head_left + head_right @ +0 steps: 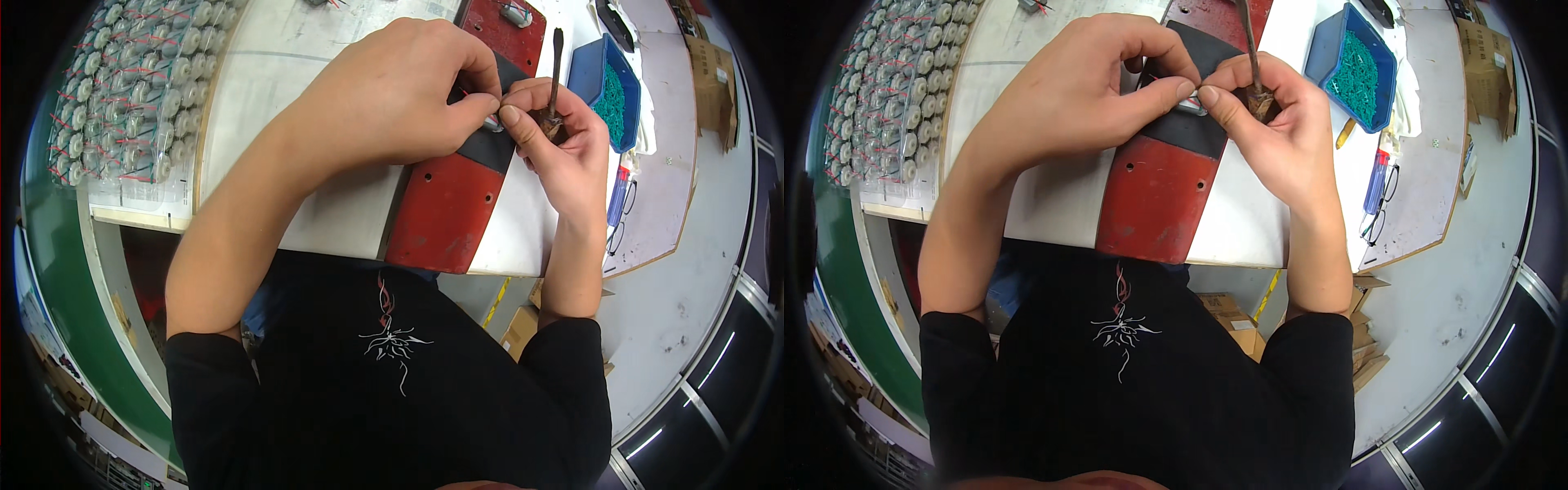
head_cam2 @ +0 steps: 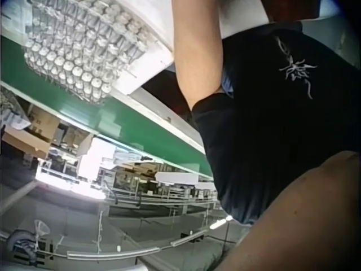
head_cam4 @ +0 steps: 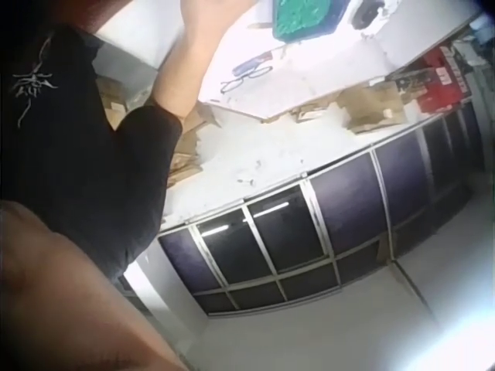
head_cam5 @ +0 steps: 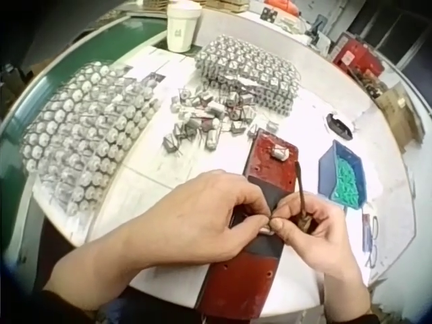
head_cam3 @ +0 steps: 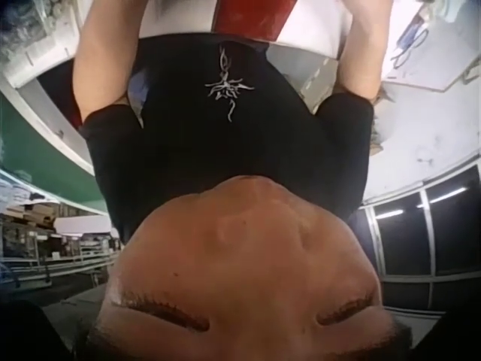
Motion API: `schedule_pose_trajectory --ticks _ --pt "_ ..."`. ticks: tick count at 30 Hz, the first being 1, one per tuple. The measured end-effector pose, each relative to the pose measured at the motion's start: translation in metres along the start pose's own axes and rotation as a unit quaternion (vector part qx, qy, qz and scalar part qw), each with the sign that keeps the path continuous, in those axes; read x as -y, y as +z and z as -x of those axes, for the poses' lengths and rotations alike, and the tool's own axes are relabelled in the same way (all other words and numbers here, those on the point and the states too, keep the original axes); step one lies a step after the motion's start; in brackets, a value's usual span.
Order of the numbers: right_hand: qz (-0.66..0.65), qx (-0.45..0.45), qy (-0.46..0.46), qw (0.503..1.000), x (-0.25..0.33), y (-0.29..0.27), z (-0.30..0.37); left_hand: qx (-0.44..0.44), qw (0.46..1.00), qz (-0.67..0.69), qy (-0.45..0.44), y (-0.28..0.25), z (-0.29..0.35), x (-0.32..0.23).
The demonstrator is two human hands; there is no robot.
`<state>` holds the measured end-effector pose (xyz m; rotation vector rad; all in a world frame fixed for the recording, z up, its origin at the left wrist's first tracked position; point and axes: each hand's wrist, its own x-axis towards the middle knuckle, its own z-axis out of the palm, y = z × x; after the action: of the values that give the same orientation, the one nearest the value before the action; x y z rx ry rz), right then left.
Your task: Assembling small electronic or mechanical components by hand using a manual assembly tool at a workbench.
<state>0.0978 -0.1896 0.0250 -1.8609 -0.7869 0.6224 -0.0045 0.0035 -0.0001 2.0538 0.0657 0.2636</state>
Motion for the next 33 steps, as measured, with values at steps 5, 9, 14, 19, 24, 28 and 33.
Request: schedule_pose_trajectory --ticks 5,9,14,19,24,28,33 --pt "0.005 -0.004 -0.018 1.000 -0.001 0.001 0.000 0.009 1.000 -0.011 0.021 -0.004 0.004 -0.002" --pt "-0.019 0.002 0.001 1.000 -0.003 -0.001 0.000 -0.082 0.987 -0.070 0.118 0.011 0.005 0.000" --pt "-0.003 -0.001 0.027 1.000 -0.005 -0.005 -0.001 -0.049 0.996 -0.049 0.049 0.016 0.000 -0.001" --pt "0.033 0.000 0.032 0.999 -0.003 -0.012 0.001 -0.014 0.999 -0.039 0.016 0.015 -0.002 0.002" --pt "0.144 0.070 -0.081 0.984 0.009 -0.040 0.004 0.015 1.000 -0.008 -0.007 0.011 -0.004 0.002" --pt "0.343 0.132 -0.135 0.920 0.017 -0.041 0.001 0.011 1.000 0.010 -0.004 0.011 -0.003 0.002" --pt "0.472 0.099 -0.124 0.867 0.003 -0.024 -0.003 0.024 1.000 -0.002 -0.002 0.007 -0.005 0.000"
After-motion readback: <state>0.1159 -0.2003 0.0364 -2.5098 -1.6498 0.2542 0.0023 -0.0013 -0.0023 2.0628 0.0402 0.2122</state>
